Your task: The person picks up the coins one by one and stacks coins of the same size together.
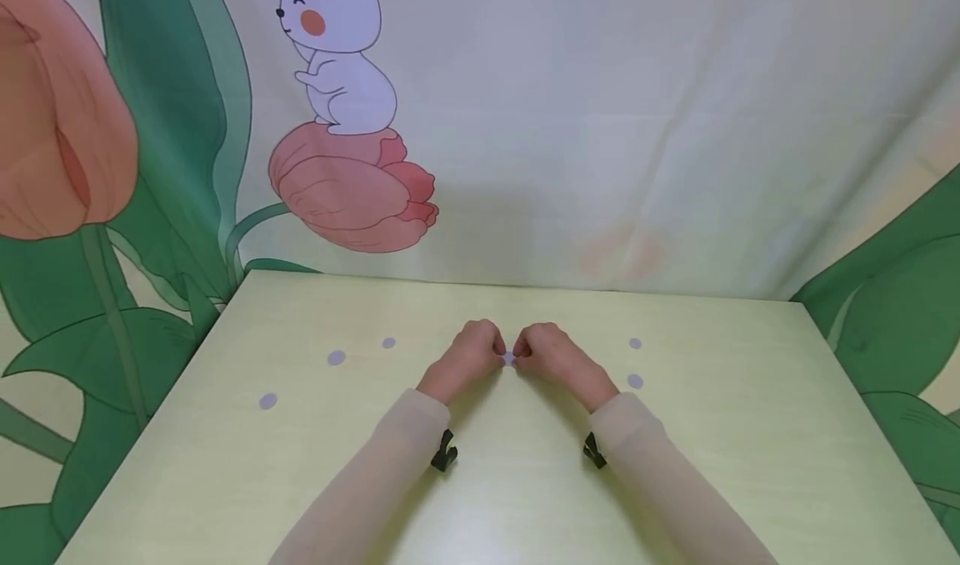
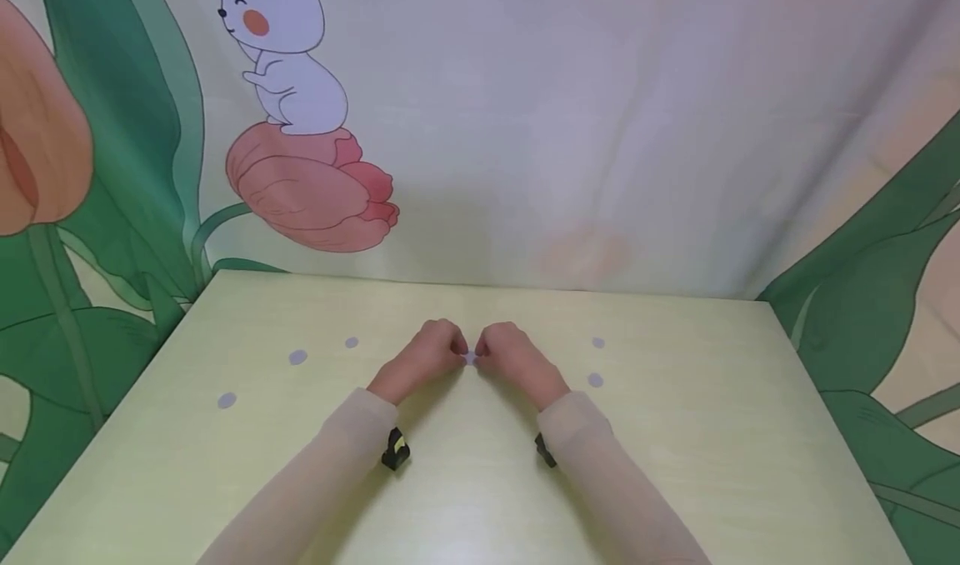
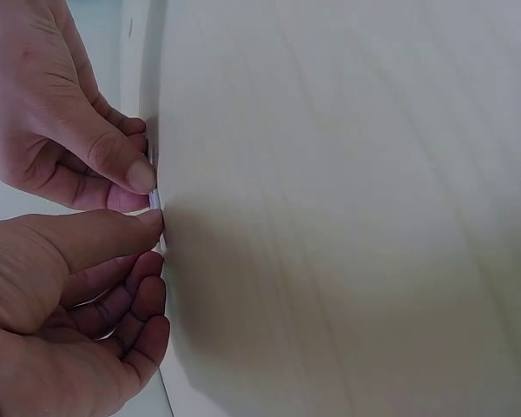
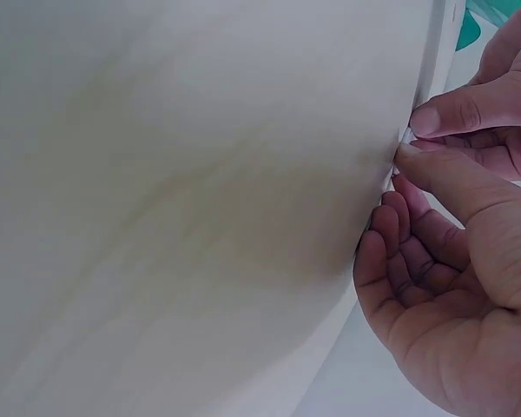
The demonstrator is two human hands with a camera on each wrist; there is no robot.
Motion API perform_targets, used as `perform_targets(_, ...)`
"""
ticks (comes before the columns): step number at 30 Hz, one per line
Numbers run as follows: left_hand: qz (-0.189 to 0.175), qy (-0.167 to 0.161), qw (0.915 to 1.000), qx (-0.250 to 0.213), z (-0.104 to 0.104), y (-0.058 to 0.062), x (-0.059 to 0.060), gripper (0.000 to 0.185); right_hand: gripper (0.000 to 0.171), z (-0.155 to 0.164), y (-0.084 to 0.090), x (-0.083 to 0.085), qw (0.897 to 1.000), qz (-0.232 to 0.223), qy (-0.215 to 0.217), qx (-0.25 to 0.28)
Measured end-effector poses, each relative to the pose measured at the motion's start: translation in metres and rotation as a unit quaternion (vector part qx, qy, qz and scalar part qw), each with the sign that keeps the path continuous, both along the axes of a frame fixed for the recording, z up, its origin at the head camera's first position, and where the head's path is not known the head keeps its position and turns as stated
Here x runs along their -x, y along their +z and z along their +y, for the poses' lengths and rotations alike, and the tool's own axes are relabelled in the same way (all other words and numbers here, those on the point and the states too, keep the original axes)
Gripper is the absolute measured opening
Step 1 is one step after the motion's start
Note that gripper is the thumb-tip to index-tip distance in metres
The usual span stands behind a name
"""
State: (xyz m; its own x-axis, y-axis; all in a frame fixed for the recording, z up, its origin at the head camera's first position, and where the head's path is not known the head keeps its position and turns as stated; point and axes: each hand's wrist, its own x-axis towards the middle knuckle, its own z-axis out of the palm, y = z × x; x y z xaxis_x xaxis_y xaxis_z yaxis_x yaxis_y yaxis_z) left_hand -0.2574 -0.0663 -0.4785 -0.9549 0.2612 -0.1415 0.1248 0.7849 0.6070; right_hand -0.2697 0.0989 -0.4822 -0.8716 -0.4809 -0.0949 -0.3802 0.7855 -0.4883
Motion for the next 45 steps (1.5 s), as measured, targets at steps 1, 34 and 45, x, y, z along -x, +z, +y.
perform_targets(1,0.0,0.001,1.0,0.001,-0.001,0.0,0.0,0.006,0.009,-0.001,0.0,0.0,1.0,0.002,0.001,-0.001)
perform_targets(34,0.003,-0.009,0.9996,0.027,-0.011,0.002,0.003,0.009,0.01,-0.014,0.001,0.004,1.0,-0.001,0.0,-0.015)
perform_targets(45,0.007,-0.009,0.999,0.042,-0.011,0.0,0.003,0.009,0.012,-0.013,0.001,0.005,1.0,-0.005,0.011,-0.016)
